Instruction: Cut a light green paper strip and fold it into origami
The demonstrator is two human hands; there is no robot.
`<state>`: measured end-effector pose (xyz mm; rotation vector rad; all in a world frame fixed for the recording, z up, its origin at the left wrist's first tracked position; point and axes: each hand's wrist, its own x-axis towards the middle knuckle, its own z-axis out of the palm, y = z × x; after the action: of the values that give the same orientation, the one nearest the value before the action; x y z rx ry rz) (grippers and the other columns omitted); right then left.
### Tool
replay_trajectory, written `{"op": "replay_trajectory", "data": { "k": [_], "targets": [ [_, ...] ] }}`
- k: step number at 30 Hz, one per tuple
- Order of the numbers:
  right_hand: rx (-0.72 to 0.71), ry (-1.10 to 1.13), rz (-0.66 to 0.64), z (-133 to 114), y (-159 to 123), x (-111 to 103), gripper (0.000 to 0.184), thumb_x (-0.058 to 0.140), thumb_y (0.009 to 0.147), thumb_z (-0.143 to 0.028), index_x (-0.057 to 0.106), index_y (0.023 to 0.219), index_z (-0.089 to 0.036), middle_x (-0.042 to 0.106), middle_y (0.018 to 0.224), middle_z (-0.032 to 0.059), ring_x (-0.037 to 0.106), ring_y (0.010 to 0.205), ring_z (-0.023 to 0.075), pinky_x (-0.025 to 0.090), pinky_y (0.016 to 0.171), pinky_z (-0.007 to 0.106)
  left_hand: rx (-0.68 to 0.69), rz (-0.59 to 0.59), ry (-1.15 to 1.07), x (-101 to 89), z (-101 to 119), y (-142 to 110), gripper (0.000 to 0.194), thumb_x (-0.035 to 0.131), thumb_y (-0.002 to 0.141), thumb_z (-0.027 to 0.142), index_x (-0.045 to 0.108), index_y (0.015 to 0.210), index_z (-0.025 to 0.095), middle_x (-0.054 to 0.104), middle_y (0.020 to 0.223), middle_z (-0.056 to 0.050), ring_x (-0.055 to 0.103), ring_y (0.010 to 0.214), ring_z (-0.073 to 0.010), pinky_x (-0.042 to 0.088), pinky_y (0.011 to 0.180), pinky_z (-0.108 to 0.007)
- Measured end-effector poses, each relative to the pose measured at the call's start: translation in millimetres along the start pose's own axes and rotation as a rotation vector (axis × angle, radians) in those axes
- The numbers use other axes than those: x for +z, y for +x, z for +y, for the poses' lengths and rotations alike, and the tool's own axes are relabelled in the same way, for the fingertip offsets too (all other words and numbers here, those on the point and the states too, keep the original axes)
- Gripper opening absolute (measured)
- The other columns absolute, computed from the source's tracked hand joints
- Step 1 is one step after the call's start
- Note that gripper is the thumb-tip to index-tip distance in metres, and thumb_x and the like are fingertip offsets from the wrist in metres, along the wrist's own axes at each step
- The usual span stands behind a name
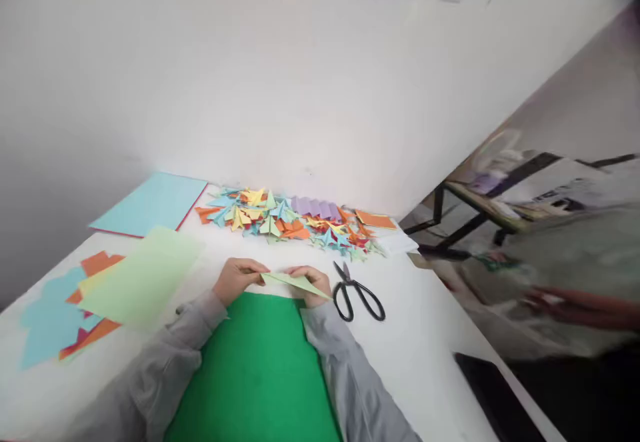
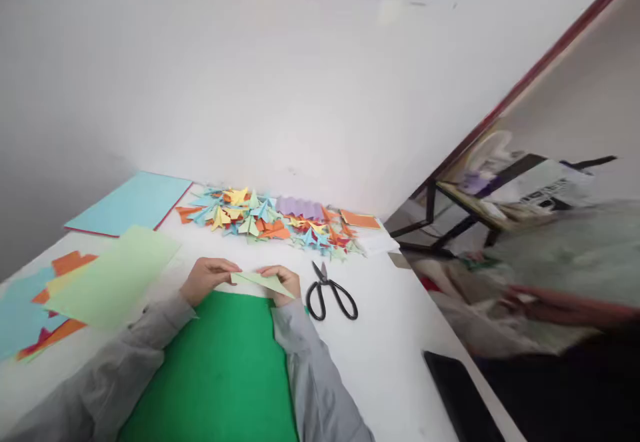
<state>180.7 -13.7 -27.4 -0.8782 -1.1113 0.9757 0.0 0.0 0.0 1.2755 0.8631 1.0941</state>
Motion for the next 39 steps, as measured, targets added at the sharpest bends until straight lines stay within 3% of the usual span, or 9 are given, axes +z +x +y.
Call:
{"op": "replay_trajectory", "data": {
  "k": [6,12,17,22,29,33,39],
  "targets": [
    [0.101,-0.151,0.044,3.2,0.7,-2.7,0.014,0.074,0.046,-0.021,0.064,0.054,-0.017,0.066,0.056,0.0016,0.057,0.051,0.0144,0.046,0.052,0.027,-0.042,-0.018,-0.023,2.6,2.1,0.7,0.015,0.068,0.057,0.023,0.064,0.062,0.01,0.065,0.056,-0.005,0.061,0.051,-0.0151,0.052,0.054,-0.029],
    [0.173,-0.044,0.068,10.1,0.4,-3.2,0.022,0.075,0.045,-0.022,0.066,0.064,-0.015,0.067,0.059,0.0015,0.056,0.051,0.0142,0.046,0.055,0.029,-0.075,0.002,0.005,3.6,1.4,0.6,0.021,0.072,0.052,0.025,0.062,0.062,0.009,0.064,0.056,-0.004,0.06,0.051,-0.0148,0.052,0.054,-0.029],
    [0.204,0.005,-0.031,4.3,-2.7,0.8,0.025,0.075,0.047,-0.018,0.068,0.072,-0.017,0.069,0.069,0.0019,0.06,0.061,0.0153,0.047,0.063,0.03,-0.092,-0.073,0.081,6.7,-3.7,0.4,0.025,0.071,0.052,0.024,0.064,0.072,0.011,0.065,0.061,-0.001,0.06,0.056,-0.0133,0.05,0.057,-0.027],
    [0.237,0.022,-0.177,-0.1,-7.0,5.2,0.021,0.074,0.049,-0.015,0.066,0.069,-0.016,0.068,0.063,-0.0002,0.058,0.056,0.0135,0.045,0.057,0.026,-0.088,-0.154,0.28,8.4,0.6,-2.6,0.019,0.062,0.063,0.029,0.062,0.056,0.011,0.061,0.052,-0.001,0.055,0.046,-0.0108,0.044,0.048,-0.022],
    [0.216,-0.099,-0.143,-2.2,-8.8,8.2,0.018,0.072,0.052,-0.019,0.065,0.068,-0.014,0.067,0.063,0.0003,0.056,0.053,0.013,0.044,0.054,0.025,-0.095,-0.218,0.28,8.8,4.0,-3.5,0.018,0.059,0.065,0.029,0.062,0.058,0.012,0.063,0.054,-0.002,0.057,0.049,-0.012,0.045,0.053,-0.023],
    [0.239,-0.082,-0.114,-4.1,-8.9,10.3,0.02,0.073,0.05,-0.017,0.064,0.068,-0.015,0.066,0.061,-0.0009,0.056,0.052,0.0122,0.044,0.052,0.024,-0.114,-0.199,0.273,10.6,2.6,-4.0,0.016,0.06,0.063,0.027,0.062,0.062,0.011,0.064,0.056,-0.003,0.057,0.049,-0.0128,0.045,0.052,-0.023],
    [0.311,-0.008,-0.104,-10.2,-9.3,16.0,0.021,0.073,0.047,-0.017,0.064,0.066,-0.014,0.066,0.059,-0.0009,0.056,0.049,0.0119,0.045,0.051,0.024,-0.1,-0.072,0.275,12.4,1.7,-6.0,0.013,0.064,0.057,0.019,0.06,0.066,0.011,0.063,0.052,0.0,0.058,0.051,-0.0143,0.045,0.052,-0.024]
  ]
}}
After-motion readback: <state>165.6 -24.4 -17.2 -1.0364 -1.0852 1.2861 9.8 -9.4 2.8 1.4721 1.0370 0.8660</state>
